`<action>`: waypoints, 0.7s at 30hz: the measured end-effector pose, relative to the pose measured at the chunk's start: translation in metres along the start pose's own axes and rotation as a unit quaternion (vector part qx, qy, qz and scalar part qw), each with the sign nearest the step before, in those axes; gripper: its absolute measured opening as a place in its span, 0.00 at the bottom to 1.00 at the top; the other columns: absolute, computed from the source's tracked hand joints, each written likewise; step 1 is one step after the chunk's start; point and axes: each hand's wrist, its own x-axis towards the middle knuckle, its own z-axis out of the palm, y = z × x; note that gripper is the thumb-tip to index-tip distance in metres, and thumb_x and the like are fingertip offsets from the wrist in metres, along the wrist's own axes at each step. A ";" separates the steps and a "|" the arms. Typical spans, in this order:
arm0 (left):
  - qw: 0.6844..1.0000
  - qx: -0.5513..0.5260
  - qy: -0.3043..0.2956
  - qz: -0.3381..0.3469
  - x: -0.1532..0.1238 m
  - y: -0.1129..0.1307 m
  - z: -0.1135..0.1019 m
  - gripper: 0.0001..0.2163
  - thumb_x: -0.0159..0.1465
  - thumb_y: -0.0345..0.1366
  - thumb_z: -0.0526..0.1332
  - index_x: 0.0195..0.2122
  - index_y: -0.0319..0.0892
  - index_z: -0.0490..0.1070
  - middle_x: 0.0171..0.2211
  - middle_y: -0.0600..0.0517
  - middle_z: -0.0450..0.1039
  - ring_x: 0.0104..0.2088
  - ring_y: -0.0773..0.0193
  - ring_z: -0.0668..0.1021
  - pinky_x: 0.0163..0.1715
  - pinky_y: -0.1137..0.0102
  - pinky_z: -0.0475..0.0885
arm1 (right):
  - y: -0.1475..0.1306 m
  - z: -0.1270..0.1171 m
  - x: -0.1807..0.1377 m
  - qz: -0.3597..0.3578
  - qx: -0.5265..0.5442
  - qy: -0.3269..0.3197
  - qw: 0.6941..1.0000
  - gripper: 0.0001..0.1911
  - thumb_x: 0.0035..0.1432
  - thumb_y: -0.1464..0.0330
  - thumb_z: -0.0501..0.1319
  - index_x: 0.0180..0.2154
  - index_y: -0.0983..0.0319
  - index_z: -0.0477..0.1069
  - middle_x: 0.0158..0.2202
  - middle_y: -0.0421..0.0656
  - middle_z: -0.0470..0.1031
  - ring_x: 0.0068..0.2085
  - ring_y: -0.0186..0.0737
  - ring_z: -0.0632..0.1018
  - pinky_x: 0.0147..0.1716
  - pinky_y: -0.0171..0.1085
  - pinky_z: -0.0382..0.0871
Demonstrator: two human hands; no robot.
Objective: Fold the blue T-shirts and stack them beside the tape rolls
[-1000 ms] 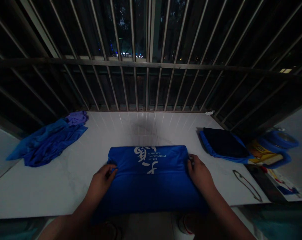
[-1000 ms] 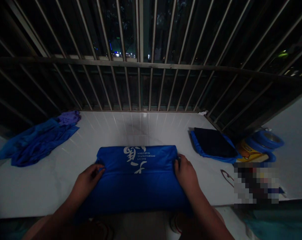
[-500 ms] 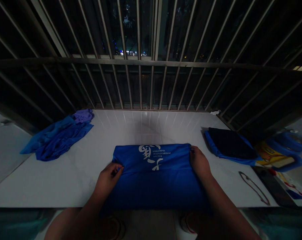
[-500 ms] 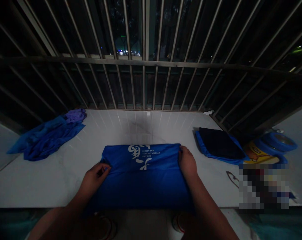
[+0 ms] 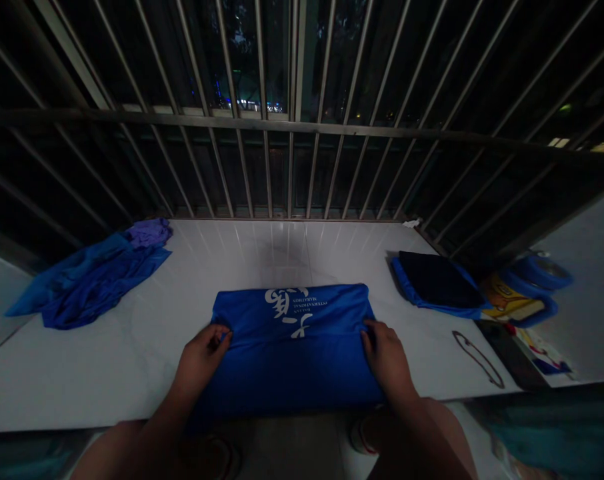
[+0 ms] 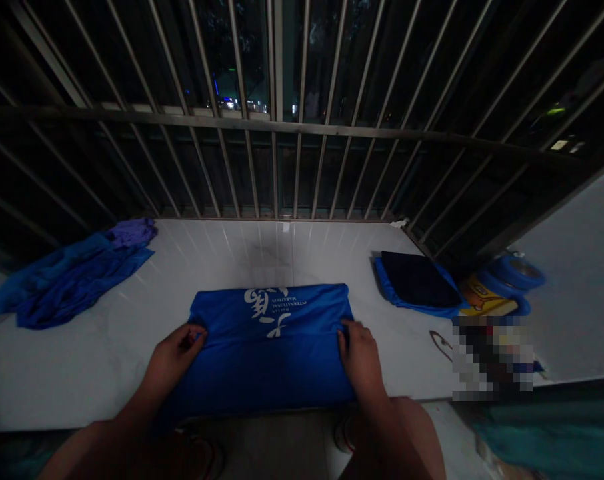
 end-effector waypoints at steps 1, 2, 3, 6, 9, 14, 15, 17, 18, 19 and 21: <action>1.000 -0.001 0.000 0.001 0.000 0.000 0.000 0.15 0.64 0.54 0.64 0.37 0.50 0.81 0.27 0.55 0.78 0.27 0.59 0.80 0.32 0.67 0.75 | 0.000 0.003 -0.002 -0.001 -0.006 0.000 1.000 0.17 0.74 0.61 0.54 0.56 0.59 0.75 0.52 0.55 0.83 0.51 0.57 0.82 0.56 0.54 0.76; 1.000 -0.002 -0.001 0.000 0.000 0.000 0.000 0.15 0.64 0.54 0.64 0.37 0.50 0.81 0.27 0.55 0.78 0.27 0.59 0.80 0.32 0.67 0.75 | 0.001 0.004 -0.003 0.001 -0.008 -0.001 1.000 0.17 0.75 0.63 0.53 0.55 0.59 0.75 0.51 0.54 0.83 0.51 0.56 0.82 0.56 0.54 0.76; 1.000 -0.003 -0.002 -0.001 0.000 0.000 0.000 0.15 0.64 0.54 0.64 0.37 0.50 0.81 0.27 0.55 0.78 0.27 0.59 0.80 0.31 0.68 0.75 | 0.001 0.004 -0.003 0.004 -0.008 0.000 1.000 0.16 0.75 0.63 0.53 0.56 0.59 0.75 0.51 0.53 0.83 0.51 0.56 0.82 0.56 0.53 0.76; 1.000 -0.008 -0.003 -0.002 0.000 0.000 0.000 0.16 0.64 0.55 0.63 0.37 0.49 0.81 0.28 0.55 0.78 0.28 0.59 0.80 0.32 0.68 0.75 | 0.003 0.003 -0.001 0.007 -0.008 0.000 1.000 0.16 0.74 0.64 0.54 0.56 0.59 0.75 0.51 0.53 0.83 0.51 0.56 0.82 0.57 0.53 0.76; 1.000 -0.012 -0.007 -0.002 0.000 0.002 -0.001 0.15 0.64 0.54 0.63 0.37 0.49 0.81 0.29 0.55 0.79 0.28 0.59 0.80 0.33 0.68 0.74 | 0.003 0.002 0.001 0.003 -0.005 -0.004 1.000 0.16 0.74 0.64 0.54 0.55 0.60 0.76 0.51 0.54 0.83 0.52 0.55 0.82 0.58 0.52 0.75; 1.000 -0.016 -0.017 0.004 0.000 0.005 -0.003 0.14 0.65 0.52 0.63 0.37 0.49 0.81 0.29 0.55 0.79 0.29 0.59 0.80 0.34 0.67 0.74 | 0.003 0.002 0.001 0.003 -0.003 -0.004 1.000 0.16 0.74 0.62 0.55 0.54 0.59 0.77 0.51 0.52 0.83 0.53 0.55 0.82 0.58 0.53 0.75; 1.000 -0.020 -0.017 0.006 0.000 0.005 -0.003 0.13 0.65 0.51 0.63 0.37 0.49 0.81 0.29 0.54 0.79 0.29 0.59 0.80 0.34 0.67 0.74 | 0.003 0.002 0.001 0.003 -0.001 -0.004 1.000 0.16 0.74 0.62 0.55 0.54 0.59 0.77 0.51 0.52 0.83 0.52 0.55 0.82 0.58 0.53 0.75; 1.000 -0.025 -0.014 0.006 -0.001 0.005 -0.003 0.13 0.65 0.51 0.63 0.37 0.49 0.81 0.30 0.54 0.80 0.30 0.59 0.81 0.34 0.67 0.74 | 0.003 0.002 0.001 0.004 0.001 -0.003 1.000 0.17 0.74 0.62 0.55 0.54 0.60 0.77 0.51 0.52 0.83 0.52 0.55 0.82 0.58 0.52 0.75; 1.000 -0.027 -0.010 0.004 -0.001 0.005 -0.002 0.13 0.66 0.51 0.63 0.37 0.49 0.81 0.30 0.54 0.80 0.30 0.58 0.81 0.34 0.67 0.74 | 0.003 0.002 0.001 0.004 0.002 -0.002 1.000 0.17 0.74 0.61 0.54 0.54 0.60 0.77 0.51 0.53 0.83 0.52 0.55 0.82 0.58 0.52 0.75; 1.000 -0.029 -0.003 0.002 -0.001 0.005 -0.002 0.14 0.66 0.52 0.62 0.38 0.49 0.80 0.30 0.54 0.80 0.30 0.58 0.81 0.34 0.67 0.74 | 0.003 0.002 0.001 0.003 0.002 -0.001 1.000 0.17 0.74 0.61 0.54 0.54 0.60 0.77 0.51 0.53 0.83 0.51 0.55 0.82 0.58 0.52 0.74; 0.999 -0.030 0.013 -0.001 0.000 0.004 0.000 0.15 0.67 0.53 0.62 0.39 0.49 0.80 0.30 0.54 0.79 0.31 0.58 0.81 0.35 0.66 0.75 | 0.003 0.003 0.001 0.000 0.001 0.000 1.000 0.17 0.75 0.61 0.54 0.53 0.60 0.77 0.50 0.53 0.83 0.52 0.55 0.82 0.58 0.52 0.74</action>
